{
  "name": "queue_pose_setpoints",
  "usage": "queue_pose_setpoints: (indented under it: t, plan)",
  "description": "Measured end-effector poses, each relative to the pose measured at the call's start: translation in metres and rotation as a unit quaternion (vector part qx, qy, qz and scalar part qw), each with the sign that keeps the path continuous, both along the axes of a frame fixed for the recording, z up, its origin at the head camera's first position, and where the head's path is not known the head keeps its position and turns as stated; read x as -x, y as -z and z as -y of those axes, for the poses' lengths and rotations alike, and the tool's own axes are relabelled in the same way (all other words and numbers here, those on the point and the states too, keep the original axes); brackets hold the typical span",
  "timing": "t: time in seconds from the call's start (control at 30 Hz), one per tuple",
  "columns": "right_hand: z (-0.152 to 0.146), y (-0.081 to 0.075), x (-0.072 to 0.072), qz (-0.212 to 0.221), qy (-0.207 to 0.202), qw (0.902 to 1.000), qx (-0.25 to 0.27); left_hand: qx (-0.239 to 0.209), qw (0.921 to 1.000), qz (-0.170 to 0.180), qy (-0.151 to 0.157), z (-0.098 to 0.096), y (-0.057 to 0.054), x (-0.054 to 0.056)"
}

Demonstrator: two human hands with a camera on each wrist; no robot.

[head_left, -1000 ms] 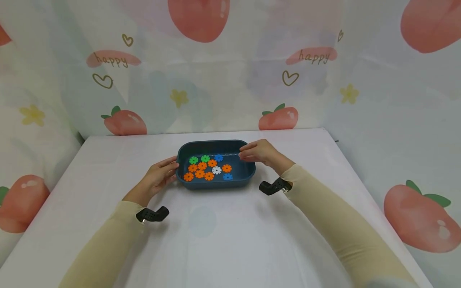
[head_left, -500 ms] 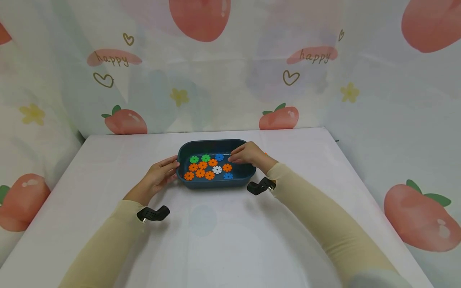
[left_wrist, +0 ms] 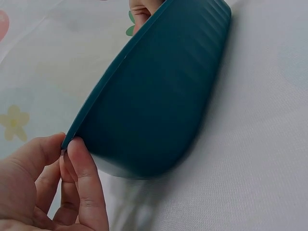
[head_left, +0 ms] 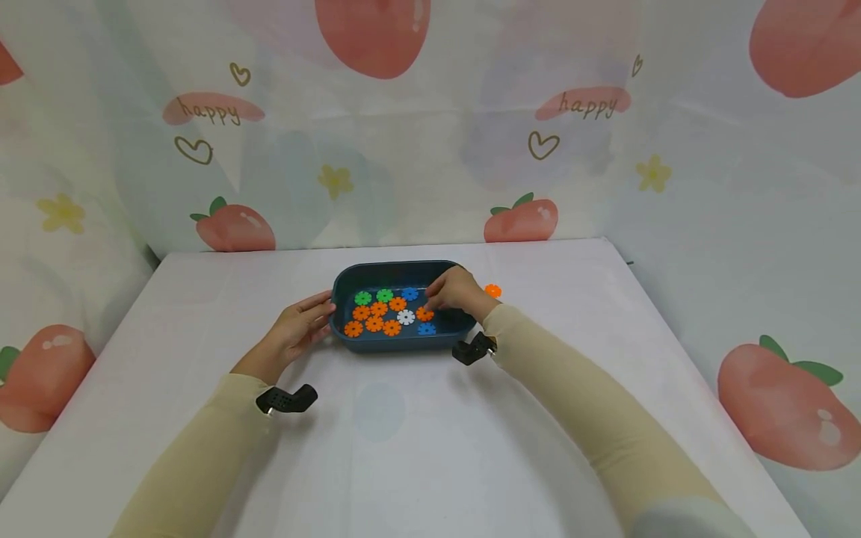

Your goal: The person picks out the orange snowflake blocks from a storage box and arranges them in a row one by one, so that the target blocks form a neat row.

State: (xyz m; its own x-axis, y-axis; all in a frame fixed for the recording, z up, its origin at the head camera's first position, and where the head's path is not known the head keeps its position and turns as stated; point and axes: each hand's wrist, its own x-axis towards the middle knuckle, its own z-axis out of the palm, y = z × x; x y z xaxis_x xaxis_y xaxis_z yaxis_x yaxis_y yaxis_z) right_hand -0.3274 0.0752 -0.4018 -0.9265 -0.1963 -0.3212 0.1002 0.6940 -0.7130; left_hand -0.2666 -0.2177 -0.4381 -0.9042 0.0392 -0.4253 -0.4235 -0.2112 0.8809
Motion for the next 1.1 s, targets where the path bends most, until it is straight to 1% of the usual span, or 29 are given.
queue_pose_setpoints:
  t: [0.13,0.23,0.37,0.63,0.83,0.93,1.0,1.1]
  plan:
    - [0.003,0.002,0.000,-0.002,-0.003,0.9996,-0.028,0.004,1.0000,0.002,-0.003,0.000,0.000,0.000]
    - [0.004,0.005,-0.001,-0.010,0.002,0.9990,-0.043,0.010,0.9999,0.005,-0.003,-0.001,0.001,0.001]
    - [0.006,0.010,-0.002,-0.039,0.007,0.9976,-0.057,0.016,0.9999,0.004,-0.003,-0.001,0.001,0.001]
    - [0.012,0.021,-0.004,-0.080,0.020,0.9939,-0.074,0.011,0.9999,0.001,-0.008,0.000,0.002,0.002]
    - [0.015,0.026,-0.004,-0.111,0.011,0.9899,-0.088,0.020,0.9998,-0.006,-0.003,0.000,0.001,0.001]
    - [0.015,0.026,-0.004,-0.114,0.005,0.9892,-0.092,0.019,0.9998,-0.006,-0.002,0.001,0.002,0.001]
    - [0.014,0.027,-0.004,-0.107,0.004,0.9902,-0.089,0.018,0.9998,-0.003,-0.001,0.001,0.002,0.001]
    - [0.014,0.023,-0.005,-0.107,-0.004,0.9900,-0.093,0.018,0.9998,-0.003,-0.001,0.000,0.002,0.001]
